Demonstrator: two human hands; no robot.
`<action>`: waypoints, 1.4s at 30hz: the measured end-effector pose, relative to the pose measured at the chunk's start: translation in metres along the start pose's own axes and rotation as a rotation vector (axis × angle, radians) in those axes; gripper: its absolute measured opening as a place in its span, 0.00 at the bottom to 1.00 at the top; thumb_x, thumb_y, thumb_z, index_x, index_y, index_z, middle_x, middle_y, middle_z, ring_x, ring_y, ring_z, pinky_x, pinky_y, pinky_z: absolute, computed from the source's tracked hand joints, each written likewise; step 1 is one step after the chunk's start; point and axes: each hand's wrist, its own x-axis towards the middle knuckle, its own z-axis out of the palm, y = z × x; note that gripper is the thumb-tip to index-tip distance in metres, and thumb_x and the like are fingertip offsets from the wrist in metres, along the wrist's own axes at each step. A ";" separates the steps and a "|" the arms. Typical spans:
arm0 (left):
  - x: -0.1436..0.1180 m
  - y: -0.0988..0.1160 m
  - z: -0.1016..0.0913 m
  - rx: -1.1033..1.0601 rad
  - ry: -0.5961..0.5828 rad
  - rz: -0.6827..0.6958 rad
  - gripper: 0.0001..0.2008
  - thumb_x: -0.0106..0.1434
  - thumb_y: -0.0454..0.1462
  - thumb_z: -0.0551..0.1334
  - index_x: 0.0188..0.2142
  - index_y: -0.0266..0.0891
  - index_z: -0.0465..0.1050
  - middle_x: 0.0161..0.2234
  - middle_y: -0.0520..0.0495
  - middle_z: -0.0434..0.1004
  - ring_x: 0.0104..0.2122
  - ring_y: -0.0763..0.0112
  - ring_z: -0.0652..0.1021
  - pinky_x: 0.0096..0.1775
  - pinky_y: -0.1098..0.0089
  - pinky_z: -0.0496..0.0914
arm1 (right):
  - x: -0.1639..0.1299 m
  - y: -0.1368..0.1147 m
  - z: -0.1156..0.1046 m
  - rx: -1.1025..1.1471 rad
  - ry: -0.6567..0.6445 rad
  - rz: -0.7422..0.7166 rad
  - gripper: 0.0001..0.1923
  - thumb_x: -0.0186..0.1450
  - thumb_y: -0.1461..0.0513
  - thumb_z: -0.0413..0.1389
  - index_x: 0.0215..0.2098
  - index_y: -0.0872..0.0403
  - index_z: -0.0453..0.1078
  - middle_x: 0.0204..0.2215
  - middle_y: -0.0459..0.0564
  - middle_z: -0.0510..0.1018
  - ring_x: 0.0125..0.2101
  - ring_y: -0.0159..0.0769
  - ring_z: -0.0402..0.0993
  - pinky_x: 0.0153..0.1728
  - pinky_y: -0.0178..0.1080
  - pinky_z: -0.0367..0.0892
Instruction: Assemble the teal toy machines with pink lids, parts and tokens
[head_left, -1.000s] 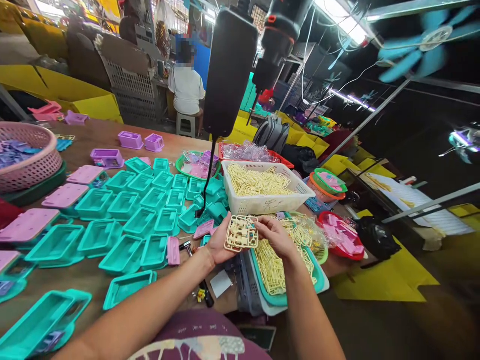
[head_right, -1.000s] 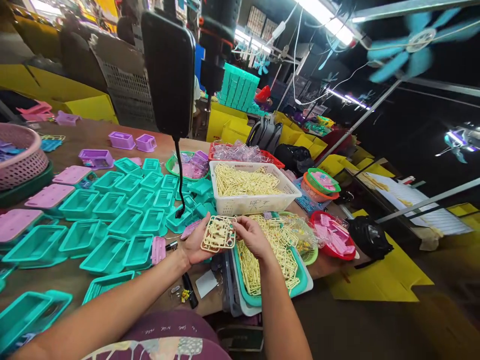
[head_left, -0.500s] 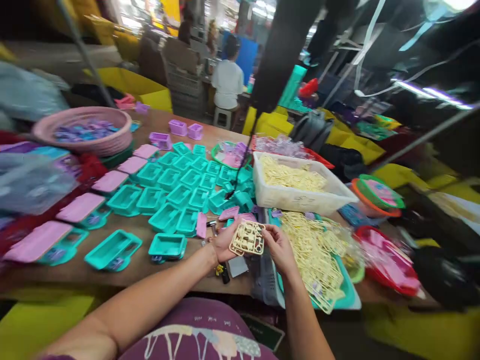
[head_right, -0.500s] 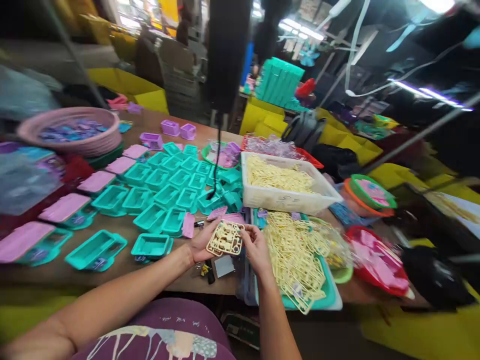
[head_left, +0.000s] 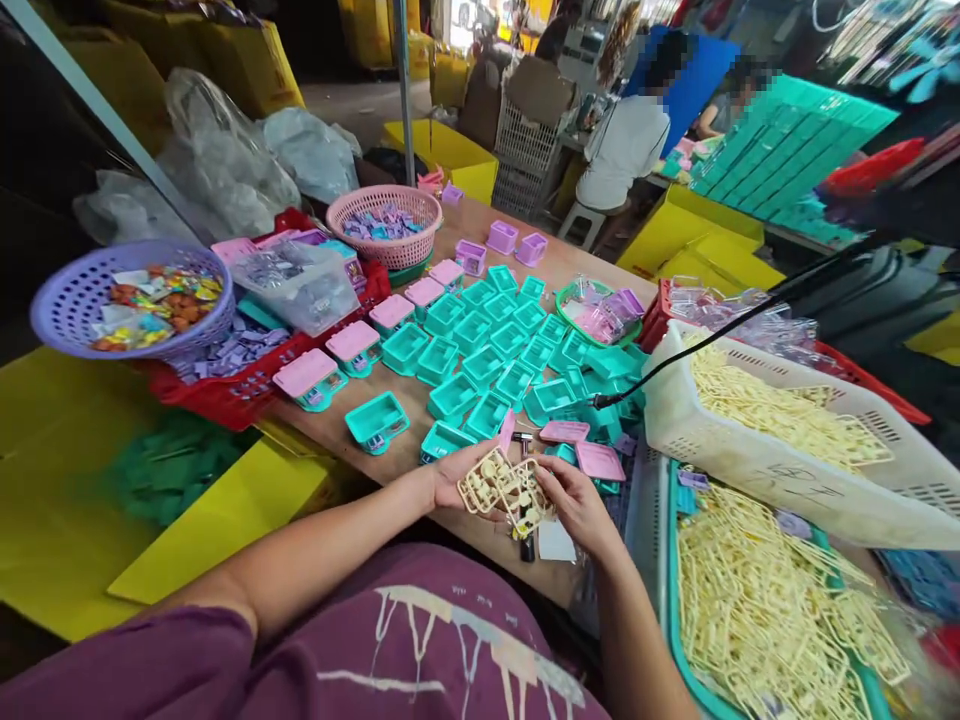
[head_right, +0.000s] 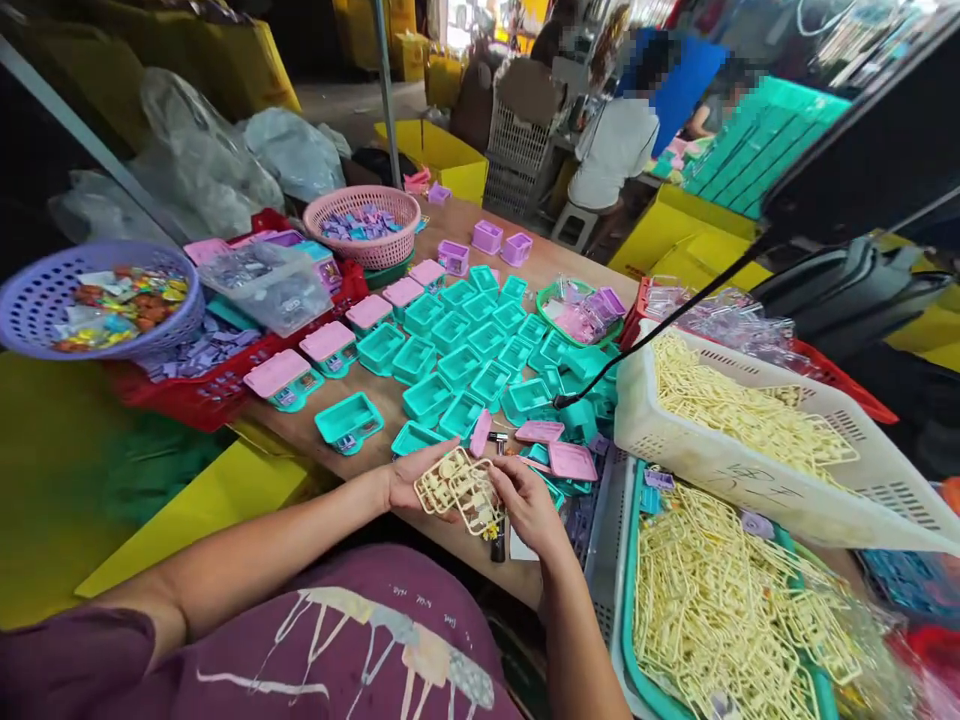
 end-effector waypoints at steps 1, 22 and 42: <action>-0.007 0.007 -0.003 0.012 -0.003 -0.027 0.33 0.66 0.59 0.50 0.55 0.34 0.69 0.41 0.34 0.81 0.37 0.54 0.82 0.39 0.57 0.74 | 0.011 -0.005 0.003 -0.032 -0.052 -0.015 0.16 0.66 0.51 0.56 0.46 0.51 0.74 0.38 0.49 0.77 0.39 0.37 0.73 0.41 0.38 0.67; -0.089 0.113 -0.064 -0.073 -0.021 -0.190 0.33 0.64 0.59 0.52 0.54 0.35 0.70 0.41 0.34 0.81 0.40 0.47 0.81 0.44 0.43 0.71 | 0.178 -0.030 0.109 -0.132 -0.184 -0.158 0.21 0.65 0.46 0.55 0.26 0.53 0.69 0.26 0.45 0.70 0.28 0.31 0.66 0.32 0.34 0.63; -0.061 0.104 -0.089 -0.001 -0.261 -0.209 0.39 0.59 0.64 0.54 0.53 0.35 0.69 0.44 0.33 0.80 0.45 0.44 0.79 0.49 0.42 0.68 | 0.157 -0.004 0.110 -0.487 0.033 -0.384 0.26 0.74 0.50 0.39 0.20 0.52 0.55 0.20 0.44 0.59 0.25 0.33 0.58 0.31 0.37 0.56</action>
